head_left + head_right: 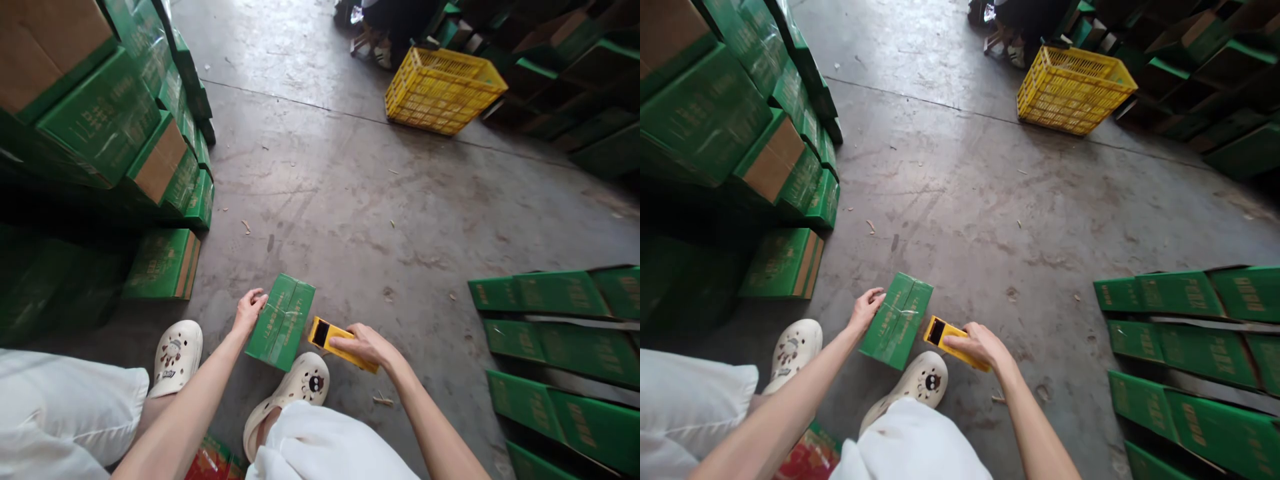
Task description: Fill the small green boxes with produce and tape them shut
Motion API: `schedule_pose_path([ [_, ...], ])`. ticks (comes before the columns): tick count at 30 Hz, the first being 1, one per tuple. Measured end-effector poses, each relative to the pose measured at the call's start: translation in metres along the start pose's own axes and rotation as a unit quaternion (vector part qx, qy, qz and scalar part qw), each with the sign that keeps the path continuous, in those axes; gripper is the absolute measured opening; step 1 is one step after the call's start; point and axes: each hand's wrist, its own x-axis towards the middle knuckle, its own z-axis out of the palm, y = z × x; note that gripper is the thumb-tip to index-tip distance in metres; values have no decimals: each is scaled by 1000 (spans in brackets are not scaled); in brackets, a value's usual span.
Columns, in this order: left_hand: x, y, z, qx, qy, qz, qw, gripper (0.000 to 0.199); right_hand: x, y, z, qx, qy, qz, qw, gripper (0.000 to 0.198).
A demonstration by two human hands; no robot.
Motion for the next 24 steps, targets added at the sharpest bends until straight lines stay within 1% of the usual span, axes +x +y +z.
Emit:
schedule_pose_path([
  [3, 0, 3, -10, 39, 45, 2, 998, 66, 8, -16, 2, -22, 2, 3, 1000, 56],
  [5, -6, 9, -18, 57, 63, 10, 996, 59, 11, -22, 3, -20, -1, 3, 1000, 54],
  [7, -23, 16, -19, 78, 66, 56, 993, 50, 14, -22, 4, -6, -6, 0, 1000, 52],
  [9, -49, 23, -7, 119, 50, 131, 983, 53, 16, -20, 6, 9, -9, -4, 1000, 51],
  [10, -63, 26, 2, 152, 34, 161, 975, 59, 16, -19, 6, 15, -10, -6, 1000, 51],
  [11, -77, 28, 12, 193, 28, 174, 965, 73, 17, -18, 7, 19, -11, -8, 1000, 50],
  [13, -97, 31, 31, 283, 39, 182, 941, 102, 16, -17, 7, 19, -8, -7, 1000, 51],
  [14, -103, 31, 38, 319, 46, 184, 929, 112, 15, -17, 8, 17, -5, -6, 1000, 52],
  [16, -105, 30, 42, 361, 49, 197, 910, 118, 12, -19, 9, 11, 4, -5, 1000, 54],
  [17, -102, 29, 39, 371, 46, 203, 905, 118, 10, -21, 10, 10, 9, -8, 1000, 54],
  [19, -90, 28, 24, 379, 37, 212, 900, 115, 6, -28, 11, 17, 12, -18, 1000, 56],
  [22, -61, 27, -14, 378, 9, 209, 902, 107, 5, -47, 13, 46, 11, -30, 998, 57],
  [24, -41, 28, -43, 371, -15, 166, 914, 98, 10, -67, 14, 62, 15, -32, 997, 59],
])
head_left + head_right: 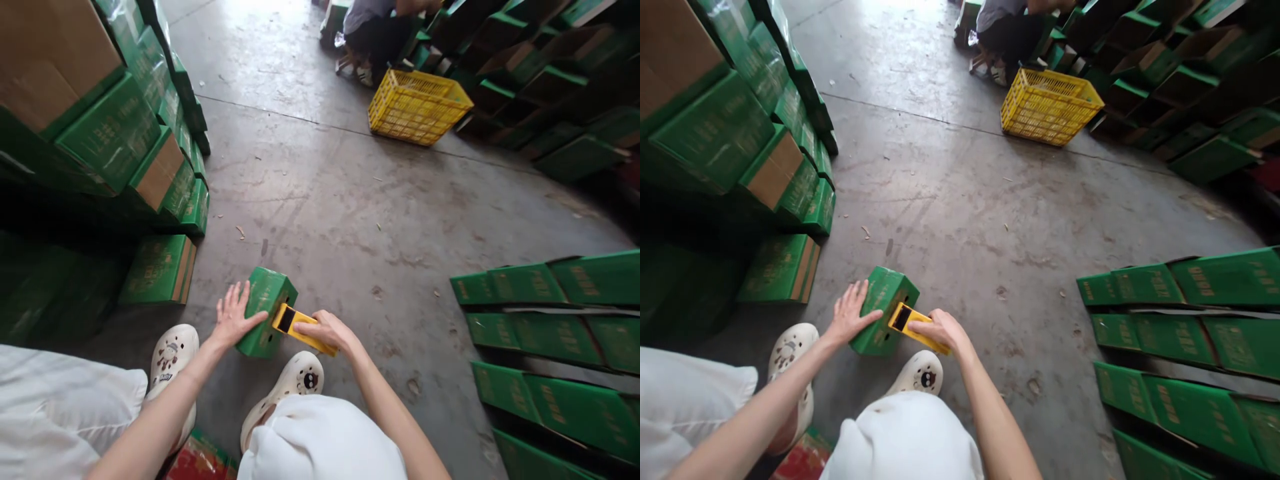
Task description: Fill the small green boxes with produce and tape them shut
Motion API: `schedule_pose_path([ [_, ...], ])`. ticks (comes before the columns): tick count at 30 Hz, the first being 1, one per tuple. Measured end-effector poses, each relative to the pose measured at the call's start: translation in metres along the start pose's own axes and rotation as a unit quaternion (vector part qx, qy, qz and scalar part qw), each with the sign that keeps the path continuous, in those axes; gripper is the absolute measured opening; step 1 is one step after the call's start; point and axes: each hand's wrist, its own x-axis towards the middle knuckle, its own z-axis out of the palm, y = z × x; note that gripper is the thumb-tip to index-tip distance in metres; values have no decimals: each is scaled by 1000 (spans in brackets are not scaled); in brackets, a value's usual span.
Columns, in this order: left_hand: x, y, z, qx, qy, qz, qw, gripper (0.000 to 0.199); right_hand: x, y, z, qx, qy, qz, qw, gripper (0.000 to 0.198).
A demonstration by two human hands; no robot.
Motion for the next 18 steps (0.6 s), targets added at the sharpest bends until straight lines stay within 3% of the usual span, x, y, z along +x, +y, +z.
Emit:
schedule_pose_path([
  [2, 11, -21, -17, -33, -31, -46, 998, 89, 10, -24, 3, 11, 3, -7, 1000, 62],
  [4, 16, -35, -27, -88, -40, -49, 994, 84, 20, -47, 6, 14, 6, -21, 1000, 62],
  [9, 11, -45, -22, -171, 22, -2, 985, 73, 37, -75, 11, 18, -2, -53, 998, 61],
  [12, 14, -47, -17, -153, 35, -21, 987, 66, 33, -67, 13, 39, -6, -70, 997, 63],
  [18, 22, -54, -5, -126, -61, -88, 986, 58, 6, -20, 31, 73, -3, -17, 997, 56],
])
